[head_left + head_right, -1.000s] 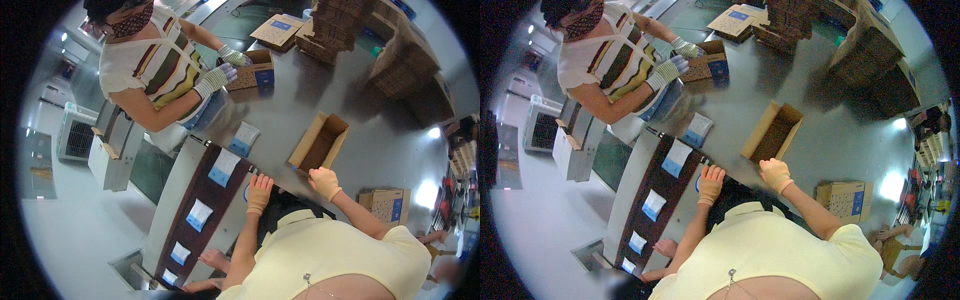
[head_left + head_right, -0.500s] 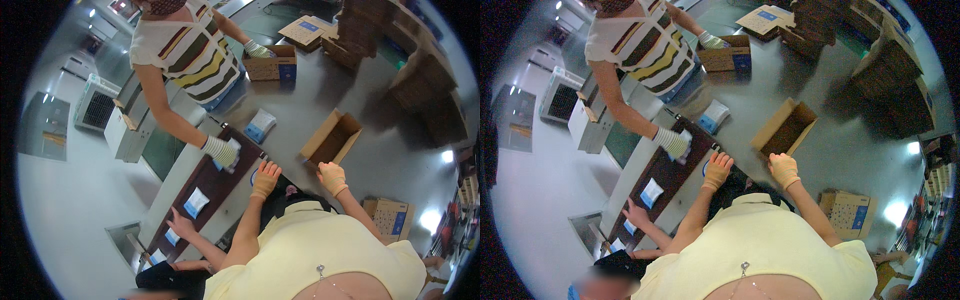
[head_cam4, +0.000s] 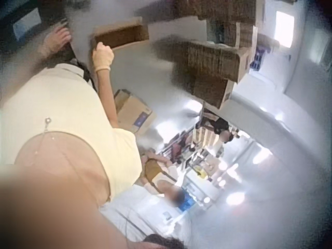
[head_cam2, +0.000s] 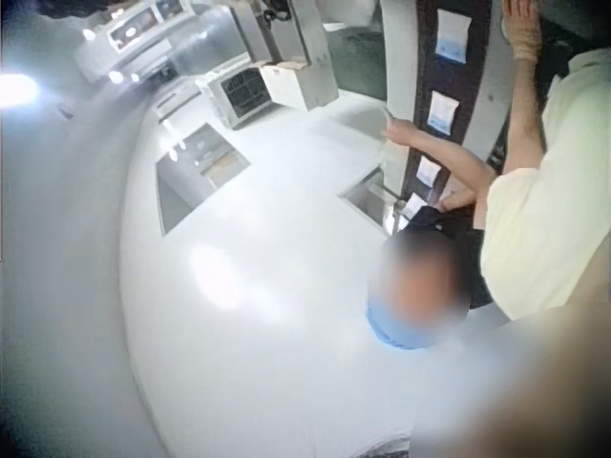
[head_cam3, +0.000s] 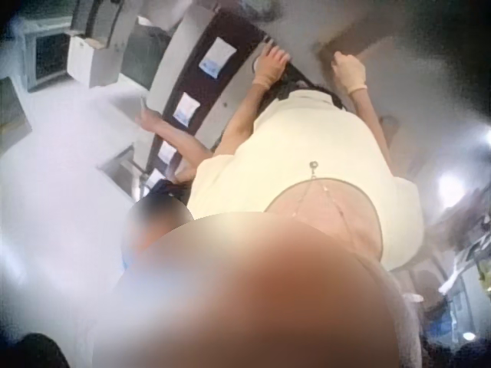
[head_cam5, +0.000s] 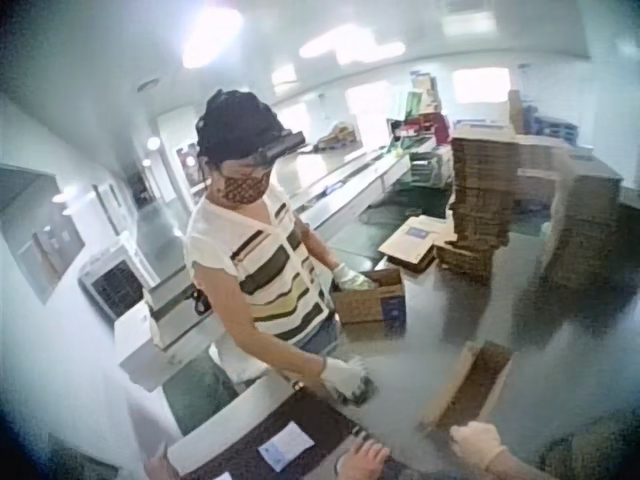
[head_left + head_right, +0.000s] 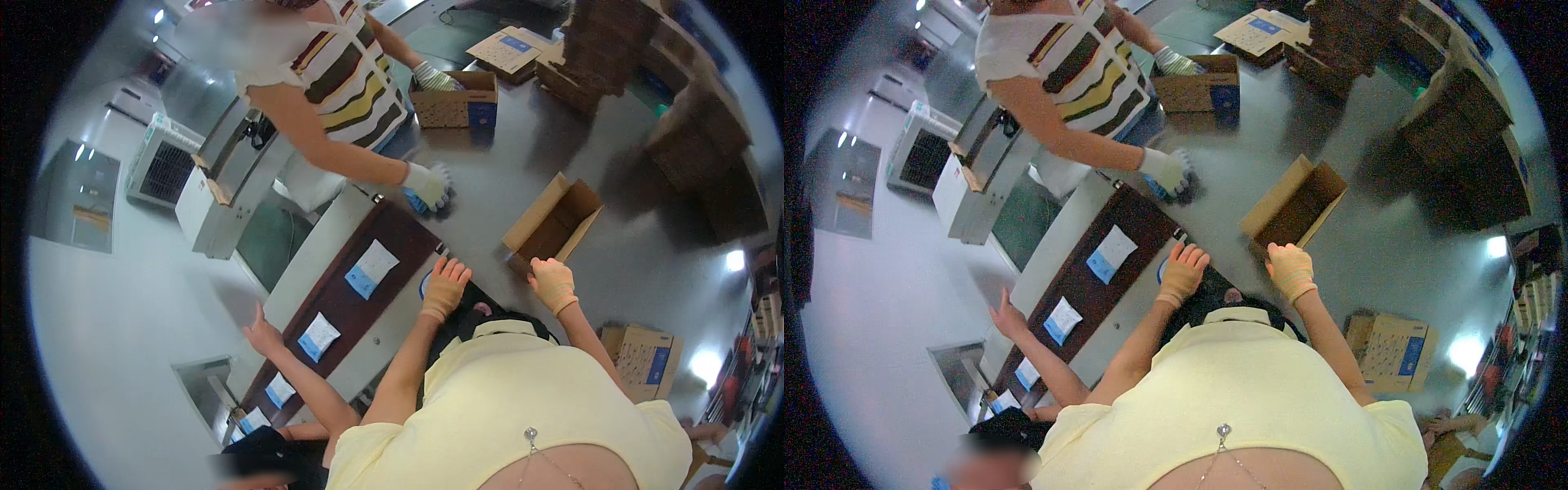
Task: The person packs small blue and white packets into cardboard boxes on a metal table. They pick up packets from a conveyor belt, place them into open boxes, and then close the boxes. Another person is visible in the background performing similar packing tasks.
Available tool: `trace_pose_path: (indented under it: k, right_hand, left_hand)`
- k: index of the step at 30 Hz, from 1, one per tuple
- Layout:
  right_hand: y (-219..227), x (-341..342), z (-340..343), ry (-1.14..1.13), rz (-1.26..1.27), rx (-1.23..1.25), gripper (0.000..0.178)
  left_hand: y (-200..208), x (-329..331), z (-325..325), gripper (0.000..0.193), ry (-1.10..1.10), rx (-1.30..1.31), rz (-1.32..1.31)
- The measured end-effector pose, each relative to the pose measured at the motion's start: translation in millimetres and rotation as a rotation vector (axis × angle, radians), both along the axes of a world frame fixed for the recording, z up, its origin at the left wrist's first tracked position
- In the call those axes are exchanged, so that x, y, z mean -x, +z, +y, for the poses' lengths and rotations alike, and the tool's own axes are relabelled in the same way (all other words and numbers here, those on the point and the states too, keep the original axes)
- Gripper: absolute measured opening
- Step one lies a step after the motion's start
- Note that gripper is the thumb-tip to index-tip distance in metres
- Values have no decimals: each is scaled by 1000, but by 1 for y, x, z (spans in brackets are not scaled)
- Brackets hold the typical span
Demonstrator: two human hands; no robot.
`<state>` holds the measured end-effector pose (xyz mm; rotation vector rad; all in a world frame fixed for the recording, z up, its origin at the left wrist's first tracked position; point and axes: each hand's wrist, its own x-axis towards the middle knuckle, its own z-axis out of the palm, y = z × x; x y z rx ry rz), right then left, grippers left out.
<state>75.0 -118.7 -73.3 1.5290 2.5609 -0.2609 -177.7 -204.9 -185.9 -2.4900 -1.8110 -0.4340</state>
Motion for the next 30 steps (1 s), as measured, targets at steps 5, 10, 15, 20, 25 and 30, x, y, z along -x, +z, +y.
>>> trace_pose_path:
  k: [5, 10, 15, 20, 25, 30]
  right_hand:
    - [12, 1, -5, 40, -24, 67, 20]
    - [10, -5, -1, 99, -10, 85, 14]
    - [5, -6, -7, 114, 5, 83, 15]
    - [11, -7, -13, 106, 47, 73, 16]
    - [5, -9, -22, 148, 27, 72, 17]
    - [3, -4, -21, 121, 105, 34, 16]
  left_hand:
    - [3, -4, 1, 24, -11, -89, -63]
    - [15, -9, 9, 19, 5, -54, -39]
    - [17, -9, 3, 19, 10, -47, -30]
    - [16, -9, 3, 20, 30, 0, -20]
    - [17, -9, 2, 16, 50, -56, -32]
    - [10, -7, 4, 20, 41, -53, -42]
